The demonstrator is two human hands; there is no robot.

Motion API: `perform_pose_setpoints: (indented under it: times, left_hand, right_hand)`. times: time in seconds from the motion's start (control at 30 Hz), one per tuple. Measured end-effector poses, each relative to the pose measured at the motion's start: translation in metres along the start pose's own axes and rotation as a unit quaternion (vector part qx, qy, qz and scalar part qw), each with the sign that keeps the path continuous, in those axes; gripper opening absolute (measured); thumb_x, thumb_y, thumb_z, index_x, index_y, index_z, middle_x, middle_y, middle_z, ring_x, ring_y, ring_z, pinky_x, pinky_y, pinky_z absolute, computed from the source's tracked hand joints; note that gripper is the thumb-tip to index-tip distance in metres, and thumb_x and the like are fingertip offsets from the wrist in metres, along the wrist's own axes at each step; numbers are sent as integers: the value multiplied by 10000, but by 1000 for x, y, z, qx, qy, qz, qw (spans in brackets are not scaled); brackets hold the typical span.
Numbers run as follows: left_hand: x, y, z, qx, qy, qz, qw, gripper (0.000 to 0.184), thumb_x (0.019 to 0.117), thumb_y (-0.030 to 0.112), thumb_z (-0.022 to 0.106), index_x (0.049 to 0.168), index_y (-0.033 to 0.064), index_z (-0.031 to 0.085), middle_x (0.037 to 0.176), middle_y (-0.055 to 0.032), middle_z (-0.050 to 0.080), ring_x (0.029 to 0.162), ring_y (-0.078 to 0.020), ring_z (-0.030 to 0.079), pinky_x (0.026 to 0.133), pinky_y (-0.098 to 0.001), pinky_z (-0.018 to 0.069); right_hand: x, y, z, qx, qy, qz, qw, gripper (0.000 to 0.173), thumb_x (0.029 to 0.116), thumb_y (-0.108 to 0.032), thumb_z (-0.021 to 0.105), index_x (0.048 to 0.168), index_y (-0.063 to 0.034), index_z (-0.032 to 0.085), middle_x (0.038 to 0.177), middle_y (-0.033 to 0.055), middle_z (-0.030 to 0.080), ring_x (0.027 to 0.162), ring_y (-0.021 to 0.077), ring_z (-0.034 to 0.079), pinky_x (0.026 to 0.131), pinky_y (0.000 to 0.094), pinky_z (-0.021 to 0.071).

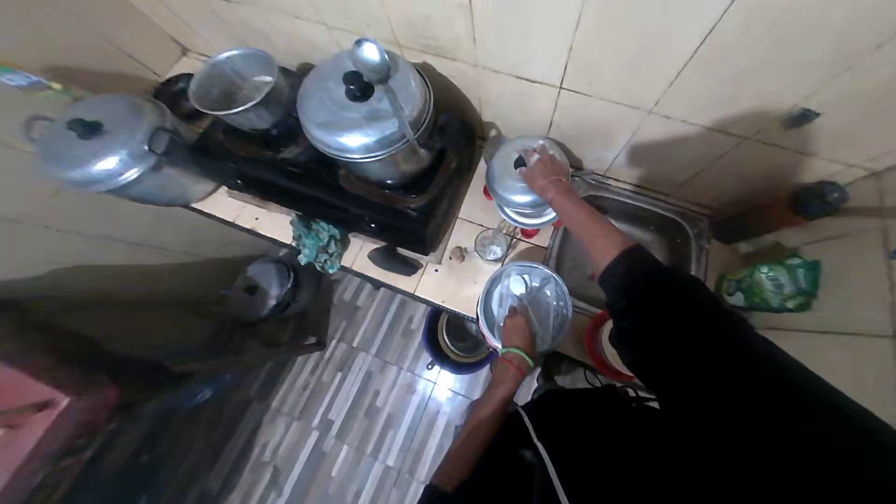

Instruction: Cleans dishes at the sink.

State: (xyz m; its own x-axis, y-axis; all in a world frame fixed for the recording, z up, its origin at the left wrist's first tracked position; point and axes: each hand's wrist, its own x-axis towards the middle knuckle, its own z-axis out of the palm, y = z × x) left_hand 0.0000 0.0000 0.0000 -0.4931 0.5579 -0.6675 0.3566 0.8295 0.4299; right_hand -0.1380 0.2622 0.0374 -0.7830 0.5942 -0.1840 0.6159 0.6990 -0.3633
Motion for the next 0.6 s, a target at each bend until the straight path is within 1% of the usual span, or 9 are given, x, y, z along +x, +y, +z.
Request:
perform_pose_setpoints:
  times: [0.1, 0.23, 0.3, 0.37, 0.4, 0.43, 0.5, 0.53, 0.6]
  left_hand:
    - [2, -3, 0, 3, 12, 0, 1000, 456, 1003, -31, 479, 1459, -41, 485, 1477, -297, 472, 1345, -430, 511, 1106, -495, 450]
    - [4, -8, 4, -2, 49, 18, 999, 429, 1022, 6, 478, 1446, -55, 502, 1484, -308, 459, 1357, -452, 487, 1112, -491, 441]
    - [4, -7, 6, -7, 51, 22, 998, 431, 1020, 6, 482, 1448, -48, 505, 1498, -302, 446, 1362, -440, 487, 1112, -479, 444]
    - [5, -7, 6, -8, 59, 29, 998, 431, 1020, 10, 486, 1446, -42, 510, 1496, -299, 446, 1365, -428, 487, 1116, -463, 445]
    - [5, -7, 7, -13, 69, 35, 997, 425, 1018, 11, 488, 1438, -47, 519, 1497, -305, 444, 1375, -428, 479, 1130, -453, 432]
    - [4, -8, 7, -22, 87, 46, 995, 416, 1013, 9, 493, 1422, -59, 533, 1495, -319, 446, 1387, -435, 468, 1150, -449, 410]
    - [5, -9, 6, -46, 124, 72, 989, 380, 1012, 26, 514, 1372, -75, 578, 1448, -342, 483, 1363, -456, 484, 1157, -458, 398]
    - [5, -9, 4, -61, 137, 81, 985, 357, 1024, 56, 519, 1347, -74, 600, 1420, -341, 507, 1340, -457, 502, 1151, -462, 404]
    - [5, -6, -1, -111, 161, 101, 975, 347, 1052, 130, 520, 1316, -69, 625, 1376, -330, 547, 1299, -445, 541, 1132, -470, 426]
  right_hand:
    - [11, -5, 4, -16, -11, 5, 1000, 472, 1013, -203, 591, 1474, -111, 551, 1554, 242, 437, 1339, 483, 503, 1026, 661, 443]
    - [15, -10, -7, -32, -24, 1, 999, 394, 1036, -203, 538, 1371, -6, 602, 1449, 259, 542, 1317, 456, 541, 1035, 637, 451]
    - [12, -6, -17, 3, -3, 10, 1000, 391, 1029, -237, 574, 1313, 24, 633, 1384, 265, 590, 1286, 446, 569, 1037, 638, 450]
    - [1, 1, -39, 36, 33, 32, 998, 390, 1030, -293, 586, 1281, -4, 662, 1330, 246, 631, 1246, 428, 603, 1023, 631, 461]
    - [-6, 6, -51, 53, 54, 45, 996, 389, 1029, -320, 589, 1295, -49, 670, 1322, 220, 647, 1243, 411, 610, 1030, 626, 458]
    - [-14, 13, -63, 81, 82, 54, 992, 378, 1024, -335, 597, 1296, -86, 679, 1298, 198, 669, 1231, 394, 621, 1029, 620, 458]
    - [-26, 36, -80, 190, 146, 57, 969, 342, 1012, -299, 635, 1258, -69, 693, 1234, 197, 691, 1191, 359, 639, 1040, 574, 465]
    - [-31, 51, -84, 252, 180, 55, 949, 316, 995, -275, 655, 1215, -56, 715, 1182, 184, 708, 1134, 318, 660, 1012, 530, 490]
    - [-49, 81, -90, 376, 210, 57, 900, 263, 988, -255, 651, 1132, -53, 739, 1074, 111, 724, 991, 185, 675, 912, 410, 541]
